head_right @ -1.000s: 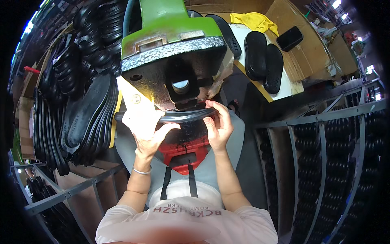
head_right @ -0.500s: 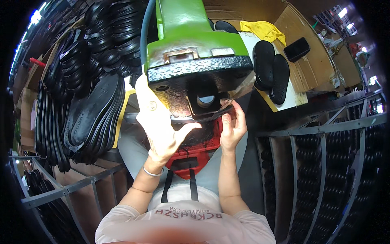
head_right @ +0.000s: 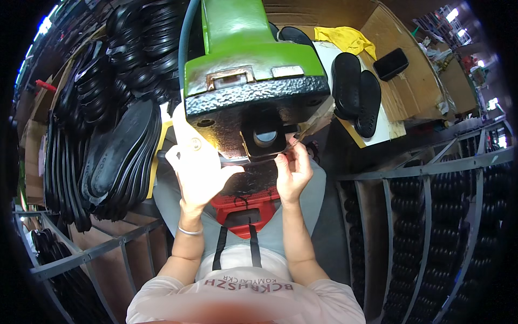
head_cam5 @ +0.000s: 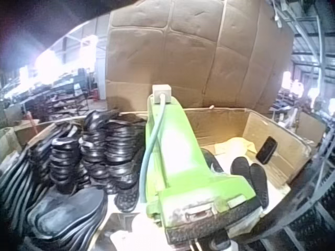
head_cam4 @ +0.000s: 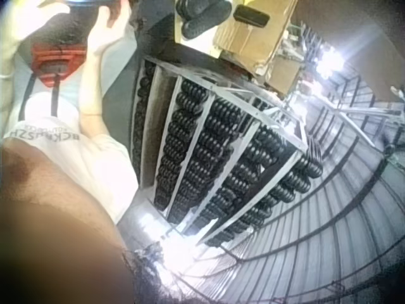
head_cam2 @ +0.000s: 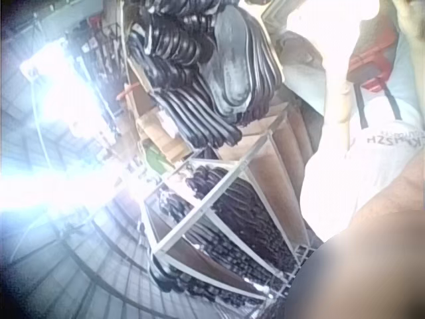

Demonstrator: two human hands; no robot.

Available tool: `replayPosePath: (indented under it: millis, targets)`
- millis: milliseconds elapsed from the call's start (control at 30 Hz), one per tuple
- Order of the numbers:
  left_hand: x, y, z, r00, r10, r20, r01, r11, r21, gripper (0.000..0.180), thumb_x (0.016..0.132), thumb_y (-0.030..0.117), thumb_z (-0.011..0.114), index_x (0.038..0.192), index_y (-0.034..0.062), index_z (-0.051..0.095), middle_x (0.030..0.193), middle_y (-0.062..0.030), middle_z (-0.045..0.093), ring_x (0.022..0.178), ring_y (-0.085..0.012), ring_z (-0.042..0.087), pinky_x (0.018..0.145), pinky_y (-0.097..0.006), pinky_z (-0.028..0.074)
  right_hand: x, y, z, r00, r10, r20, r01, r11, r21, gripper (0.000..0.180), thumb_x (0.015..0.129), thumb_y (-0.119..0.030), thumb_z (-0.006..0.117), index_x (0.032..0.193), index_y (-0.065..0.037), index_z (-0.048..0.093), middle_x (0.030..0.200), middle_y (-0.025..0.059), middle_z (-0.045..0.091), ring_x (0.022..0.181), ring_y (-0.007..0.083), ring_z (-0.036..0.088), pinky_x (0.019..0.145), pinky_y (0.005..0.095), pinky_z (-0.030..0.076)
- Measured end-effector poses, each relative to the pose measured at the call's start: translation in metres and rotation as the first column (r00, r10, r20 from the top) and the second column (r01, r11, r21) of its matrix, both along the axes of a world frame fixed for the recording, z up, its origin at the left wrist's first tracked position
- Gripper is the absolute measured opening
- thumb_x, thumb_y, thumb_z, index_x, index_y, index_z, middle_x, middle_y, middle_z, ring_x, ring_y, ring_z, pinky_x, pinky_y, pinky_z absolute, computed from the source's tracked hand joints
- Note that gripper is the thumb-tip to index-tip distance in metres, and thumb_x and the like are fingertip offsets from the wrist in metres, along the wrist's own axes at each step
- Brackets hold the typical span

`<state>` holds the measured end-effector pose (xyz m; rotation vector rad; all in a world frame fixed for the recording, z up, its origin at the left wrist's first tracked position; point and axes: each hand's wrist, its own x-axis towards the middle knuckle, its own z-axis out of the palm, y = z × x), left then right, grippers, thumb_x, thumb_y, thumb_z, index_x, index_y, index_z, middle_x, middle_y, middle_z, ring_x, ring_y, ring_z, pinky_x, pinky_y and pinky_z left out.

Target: Buffing and smoothing the edges of shoe soles using a specialized industrial buffing machine in a factory.

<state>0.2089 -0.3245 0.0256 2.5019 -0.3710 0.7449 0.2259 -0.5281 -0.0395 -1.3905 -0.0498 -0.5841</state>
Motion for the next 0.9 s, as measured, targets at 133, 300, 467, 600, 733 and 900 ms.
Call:
replayPosePath:
  millis: [133, 300, 467, 600, 733, 900]
  targets:
    - [-0.001, 0.009, -0.021, 0.998, 0.050, 0.046, -0.047, 0.997, -0.056, 0.043, 0.063, 0.024, 0.079, 0.097, 0.0077, 0.060, 0.092, -0.0033, 0.062, 0.084, -0.0210, 0.057, 0.093, -0.044, 0.031, -0.002, 0.013, 0.009, 0.997, 0.020, 0.069, -0.019, 1.000, -0.023, 0.039, 0.084, 0.000, 0.070, 0.118, 0.009, 0.054, 0.112, 0.0102, 0.059, 0.098, 0.0172, 0.059, 0.084, 0.0272, 0.047]
    - [-0.002, 0.011, -0.055, 0.996, 0.042, 0.074, -0.021, 0.964, -0.264, 0.039, 0.059, 0.023, 0.084, 0.088, 0.0103, 0.063, 0.085, -0.0019, 0.064, 0.084, -0.0225, 0.059, 0.095, -0.044, 0.032, -0.005, 0.024, 0.021, 0.994, -0.007, 0.109, 0.020, 0.993, -0.120, 0.035, 0.076, 0.008, 0.072, 0.108, 0.007, 0.059, 0.105, 0.0099, 0.062, 0.090, 0.0158, 0.061, 0.080, 0.0289, 0.050]
    - [-0.001, 0.001, -0.090, 0.990, 0.134, 0.041, -0.091, 0.839, -0.537, 0.038, 0.056, 0.019, 0.086, 0.085, 0.0090, 0.063, 0.083, -0.0029, 0.063, 0.083, -0.0244, 0.059, 0.096, -0.045, 0.036, -0.011, 0.029, 0.017, 0.978, 0.020, 0.208, 0.069, 0.907, -0.415, 0.049, 0.070, 0.017, 0.070, 0.116, 0.014, 0.054, 0.111, 0.0135, 0.059, 0.088, 0.0136, 0.056, 0.079, 0.0244, 0.046]
    - [-0.002, -0.002, -0.108, 0.985, 0.149, 0.090, -0.044, 0.714, -0.698, 0.036, 0.056, 0.012, 0.084, 0.084, 0.0083, 0.062, 0.082, -0.0038, 0.062, 0.081, -0.0261, 0.058, 0.097, -0.047, 0.038, -0.017, 0.044, 0.020, 0.973, 0.008, 0.231, 0.085, 0.918, -0.388, 0.047, 0.072, 0.014, 0.070, 0.116, 0.016, 0.052, 0.113, 0.0162, 0.058, 0.100, 0.0187, 0.056, 0.087, 0.0287, 0.046]
    - [-0.005, 0.003, -0.084, 0.964, 0.161, 0.211, -0.023, 0.842, -0.539, 0.031, 0.057, 0.006, 0.079, 0.083, 0.0083, 0.062, 0.081, -0.0035, 0.062, 0.081, -0.0247, 0.058, 0.098, -0.049, 0.037, -0.019, 0.036, 0.013, 0.989, 0.103, 0.109, -0.071, 0.963, -0.260, 0.054, 0.076, 0.011, 0.066, 0.125, 0.015, 0.044, 0.122, 0.0186, 0.053, 0.117, 0.0268, 0.052, 0.104, 0.0380, 0.039]
    - [-0.010, 0.013, -0.058, 0.942, 0.069, 0.327, 0.017, 0.967, -0.254, 0.025, 0.057, 0.006, 0.077, 0.079, 0.0075, 0.066, 0.079, -0.0025, 0.063, 0.081, -0.0205, 0.059, 0.100, -0.051, 0.034, -0.021, 0.024, 0.009, 0.981, 0.196, 0.002, -0.193, 0.965, -0.177, 0.056, 0.080, 0.004, 0.062, 0.130, 0.014, 0.038, 0.127, 0.0230, 0.049, 0.124, 0.0309, 0.047, 0.107, 0.0395, 0.035]
